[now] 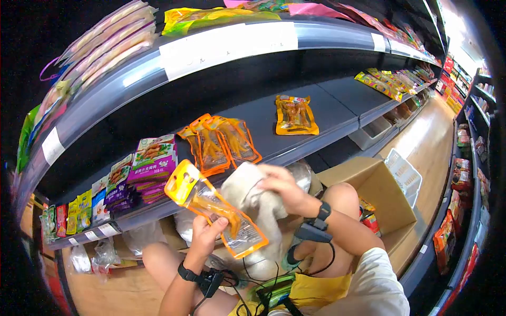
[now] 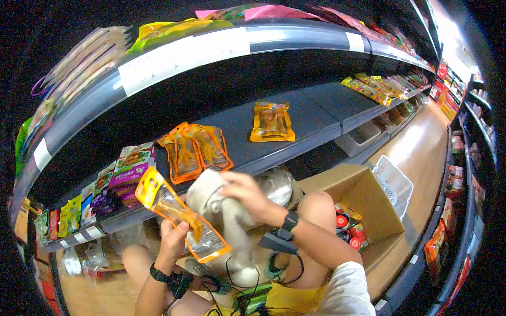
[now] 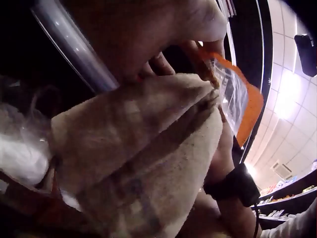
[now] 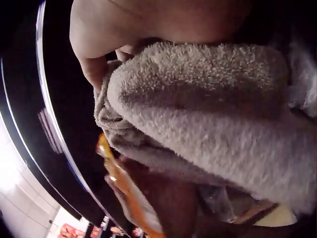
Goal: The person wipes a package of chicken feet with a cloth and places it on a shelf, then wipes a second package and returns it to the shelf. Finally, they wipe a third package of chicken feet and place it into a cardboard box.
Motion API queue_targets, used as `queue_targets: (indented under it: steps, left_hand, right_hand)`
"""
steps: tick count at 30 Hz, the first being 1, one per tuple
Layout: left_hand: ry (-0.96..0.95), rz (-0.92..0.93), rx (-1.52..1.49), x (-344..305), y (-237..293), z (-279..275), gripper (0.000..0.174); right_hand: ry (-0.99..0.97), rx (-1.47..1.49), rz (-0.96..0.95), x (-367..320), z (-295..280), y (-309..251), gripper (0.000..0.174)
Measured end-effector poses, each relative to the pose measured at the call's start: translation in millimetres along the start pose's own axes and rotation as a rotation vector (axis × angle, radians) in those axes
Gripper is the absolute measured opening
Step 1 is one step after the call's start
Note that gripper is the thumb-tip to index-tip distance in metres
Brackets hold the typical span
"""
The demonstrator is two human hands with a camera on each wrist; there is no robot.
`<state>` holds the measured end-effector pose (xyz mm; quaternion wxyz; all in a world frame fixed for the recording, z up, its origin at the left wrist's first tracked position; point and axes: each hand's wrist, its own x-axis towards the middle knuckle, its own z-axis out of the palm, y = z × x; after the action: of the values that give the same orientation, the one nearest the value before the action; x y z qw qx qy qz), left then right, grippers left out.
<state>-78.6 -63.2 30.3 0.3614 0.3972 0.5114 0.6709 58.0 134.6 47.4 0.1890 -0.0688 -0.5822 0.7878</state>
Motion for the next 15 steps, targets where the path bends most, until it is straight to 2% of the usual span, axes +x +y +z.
queue_targets:
  steps: [1,2,4,5,6,8,10,11,14,15]
  left_hand:
    - [0.023,0.063,-0.018,5,2,5,0.049]
    - [0.001,0.003,-0.045,6,5,5,0.050]
    - [-0.044,-0.122,-0.109,3,13,7,0.053]
    - [-0.081,-0.110,-0.182,5,14,12,0.050]
    - [-0.071,-0.092,-0.122,3,6,12,0.050]
    - [-0.055,-0.056,-0.002,-4,-18,11,0.049]
    - [-0.132,-0.031,0.079,-4,-22,18,0.049]
    - [-0.151,-0.032,0.108,-4,-24,20,0.049]
    - [-0.203,-0.077,0.132,-8,-26,28,0.040]
    - [-0.243,-0.077,0.150,-11,-20,39,0.037]
  right_hand:
    - [0.067,0.129,-0.057,-2,0,-7,0.043]
    - [0.100,0.198,-0.091,-5,-5,-13,0.048]
    - [0.032,0.398,-0.198,-15,3,-32,0.051]
    - [0.008,0.368,-0.171,-20,-1,-28,0.058]
    - [-0.101,0.232,-0.157,-24,-4,-25,0.048]
    - [-0.272,-0.721,-0.475,-17,-3,-7,0.036]
    - [-0.248,-0.705,-0.329,-27,19,-7,0.030]
    - [-0.306,-0.769,-0.407,-24,15,-9,0.029]
    - [-0.338,-0.582,-0.211,-15,-19,-24,0.022]
    - [-0.152,-0.377,-0.044,-15,-20,-35,0.020]
